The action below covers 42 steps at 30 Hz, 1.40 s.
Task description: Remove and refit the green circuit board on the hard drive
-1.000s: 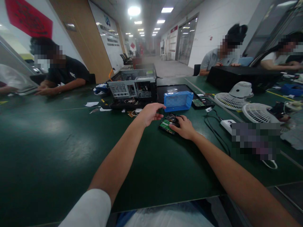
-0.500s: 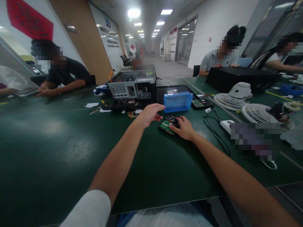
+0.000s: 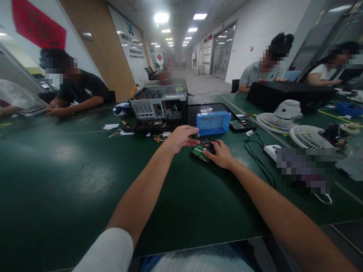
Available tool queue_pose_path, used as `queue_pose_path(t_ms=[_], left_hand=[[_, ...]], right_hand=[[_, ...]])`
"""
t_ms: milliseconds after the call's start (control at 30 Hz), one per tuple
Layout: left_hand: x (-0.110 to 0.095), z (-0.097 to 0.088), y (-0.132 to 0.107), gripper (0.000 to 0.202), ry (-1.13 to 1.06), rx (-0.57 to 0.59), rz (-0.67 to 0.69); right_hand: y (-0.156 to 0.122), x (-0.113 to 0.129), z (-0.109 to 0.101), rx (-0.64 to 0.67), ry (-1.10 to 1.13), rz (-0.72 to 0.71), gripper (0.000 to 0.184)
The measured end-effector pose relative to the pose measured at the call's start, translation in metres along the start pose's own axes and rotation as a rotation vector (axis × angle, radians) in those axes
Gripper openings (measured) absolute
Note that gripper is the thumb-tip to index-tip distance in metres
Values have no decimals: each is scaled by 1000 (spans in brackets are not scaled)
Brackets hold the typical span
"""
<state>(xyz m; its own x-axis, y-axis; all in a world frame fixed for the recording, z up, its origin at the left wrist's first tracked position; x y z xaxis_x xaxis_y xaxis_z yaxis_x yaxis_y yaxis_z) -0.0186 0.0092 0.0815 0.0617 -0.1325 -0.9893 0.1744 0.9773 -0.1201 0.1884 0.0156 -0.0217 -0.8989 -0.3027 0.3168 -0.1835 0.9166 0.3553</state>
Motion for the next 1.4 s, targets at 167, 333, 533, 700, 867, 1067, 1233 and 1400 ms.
queue_pose_path(t_ms=[167, 333, 533, 700, 867, 1067, 1233, 1400], left_hand=[[-2, 1, -1, 19, 11, -1, -1], [-2, 0, -1, 17, 62, -23, 15], [-1, -1, 0, 19, 80, 10, 28], [-1, -3, 1, 25, 49, -12, 20], [-1, -2, 0, 25, 34, 11, -8], [-2, -1, -1, 24, 9, 25, -17], [-3, 0, -4, 22, 7, 29, -23], [-1, -3, 1, 21, 35, 13, 8]], right_hand=[[0, -1, 1, 4, -1, 1, 78], [1, -2, 2, -1, -5, 9, 79], [0, -2, 2, 3, 0, 18, 78], [0, -1, 1, 3, 2, 9, 77], [0, -2, 2, 0, -9, 1, 78], [0, -2, 2, -14, -15, -5, 77], [0, -2, 2, 1, -17, 3, 79], [1, -2, 2, 3, -19, 2, 81]])
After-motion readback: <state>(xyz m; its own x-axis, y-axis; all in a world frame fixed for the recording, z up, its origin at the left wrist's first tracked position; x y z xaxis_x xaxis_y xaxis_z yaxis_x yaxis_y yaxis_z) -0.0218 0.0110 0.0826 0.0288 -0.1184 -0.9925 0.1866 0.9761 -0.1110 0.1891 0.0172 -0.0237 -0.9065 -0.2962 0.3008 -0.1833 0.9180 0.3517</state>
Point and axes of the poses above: each hand's wrist, its own y-axis towards the middle knuckle, its own z-axis out of the palm, x = y × z, the point moved 4 cm from there along y, towards the middle knuckle, and after that the axes turned 6 degrees about -x, right-handed, at the moved point
